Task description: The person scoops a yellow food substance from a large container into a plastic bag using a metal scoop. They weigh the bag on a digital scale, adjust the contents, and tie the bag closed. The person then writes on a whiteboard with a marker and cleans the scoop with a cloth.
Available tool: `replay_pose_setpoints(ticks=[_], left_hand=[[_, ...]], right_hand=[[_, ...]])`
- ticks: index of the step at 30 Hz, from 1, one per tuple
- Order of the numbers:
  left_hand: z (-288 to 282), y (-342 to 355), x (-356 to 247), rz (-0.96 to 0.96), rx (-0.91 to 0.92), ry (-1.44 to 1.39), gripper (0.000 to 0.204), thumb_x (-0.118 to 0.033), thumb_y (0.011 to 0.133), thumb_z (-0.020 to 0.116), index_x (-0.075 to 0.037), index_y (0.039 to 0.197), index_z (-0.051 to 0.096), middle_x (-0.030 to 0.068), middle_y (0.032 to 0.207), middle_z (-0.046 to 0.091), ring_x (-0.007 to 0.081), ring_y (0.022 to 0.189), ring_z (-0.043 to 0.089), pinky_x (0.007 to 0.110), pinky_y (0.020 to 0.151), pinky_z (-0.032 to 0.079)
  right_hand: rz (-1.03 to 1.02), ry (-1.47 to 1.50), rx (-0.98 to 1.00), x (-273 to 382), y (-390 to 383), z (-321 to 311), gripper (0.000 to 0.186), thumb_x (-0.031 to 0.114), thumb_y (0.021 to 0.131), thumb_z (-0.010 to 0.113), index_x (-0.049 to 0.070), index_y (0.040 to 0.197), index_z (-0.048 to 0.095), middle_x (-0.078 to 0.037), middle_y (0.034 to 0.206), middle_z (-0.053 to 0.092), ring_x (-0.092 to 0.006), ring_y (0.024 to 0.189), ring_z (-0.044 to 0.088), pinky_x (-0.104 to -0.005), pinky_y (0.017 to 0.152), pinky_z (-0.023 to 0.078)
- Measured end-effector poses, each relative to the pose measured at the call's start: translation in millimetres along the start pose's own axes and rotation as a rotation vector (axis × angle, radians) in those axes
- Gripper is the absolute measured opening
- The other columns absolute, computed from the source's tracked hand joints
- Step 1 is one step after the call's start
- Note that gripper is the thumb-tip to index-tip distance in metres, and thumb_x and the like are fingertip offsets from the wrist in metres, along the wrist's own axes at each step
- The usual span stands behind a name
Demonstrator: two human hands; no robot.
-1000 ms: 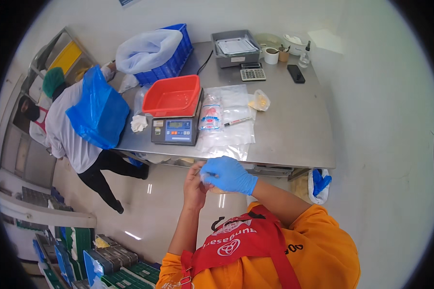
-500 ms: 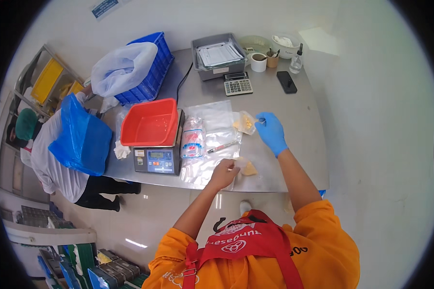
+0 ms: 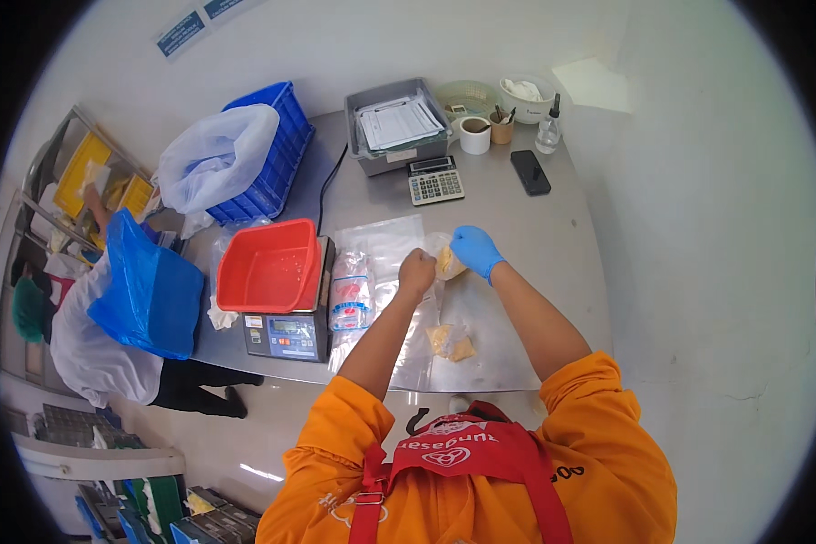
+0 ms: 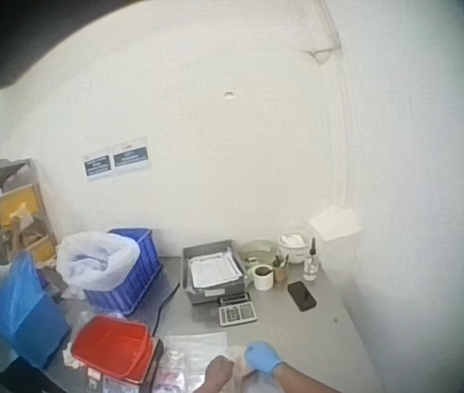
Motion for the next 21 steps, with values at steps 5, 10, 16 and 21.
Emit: replay_pose_setpoints(ticks=[5, 10, 16, 21], left_hand=[[-39.7, -55.5, -39.0, -0.205, 0.12, -0.685, 0.016, -0.021, 0.089, 0.058, -0.007, 0.096, 0.059, 0.0067, 0.1, 0.066, 0.0211, 0.094, 0.065, 0.035, 0.08, 0.053], [-132.1, -145.2, -71.5, -0.008, 0.267, -1.086, 0.013, -0.017, 0.092, 0.062, -0.009, 0.101, 0.059, 0.0028, 0.101, 0.064, 0.0151, 0.094, 0.064, 0.031, 0.082, 0.054], [-265.1, -292.5, -46.7, 0.166, -0.474, -0.097, 0.019, -0.006, 0.084, 0.064, -0.004, 0.101, 0.056, 0.0059, 0.088, 0.063, 0.0163, 0.072, 0.063, 0.031, 0.066, 0.052], [-319.7, -404.7, 29.9, 0.012, -0.867, 0.364, 0.012, -0.01, 0.083, 0.063, -0.003, 0.09, 0.056, 0.0095, 0.079, 0.063, 0.0214, 0.072, 0.063, 0.036, 0.064, 0.049]], right_hand=[[0.299, 0.911, 0.392, 18.2, -31.5, 7.4, 0.016, 0.02, 0.088, 0.064, 0.008, 0.096, 0.07, -0.008, 0.095, 0.07, -0.0173, 0.08, 0.064, -0.0333, 0.075, 0.053], [-0.035, 1.128, 0.582, 157.3, -65.8, 9.3, 0.022, 0.009, 0.083, 0.07, 0.005, 0.103, 0.066, -0.002, 0.087, 0.063, -0.0097, 0.073, 0.058, -0.0243, 0.068, 0.048], [-0.447, 0.547, 0.414, 291.6, -146.6, 77.4, 0.031, 0.005, 0.075, 0.067, 0.006, 0.105, 0.059, -0.009, 0.083, 0.065, -0.0216, 0.072, 0.062, -0.0329, 0.068, 0.051], [-0.684, 0.007, 0.378, 332.0, -186.5, 162.1, 0.023, 0.009, 0.077, 0.058, 0.005, 0.099, 0.056, -0.025, 0.087, 0.066, -0.0434, 0.083, 0.065, -0.0514, 0.073, 0.05]])
Point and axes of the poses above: each hand's wrist, its own y-axis towards the middle knuckle, its own z-axis out of the palm, x = y × z, the point moved 8 cm from there along y, towards the middle knuckle
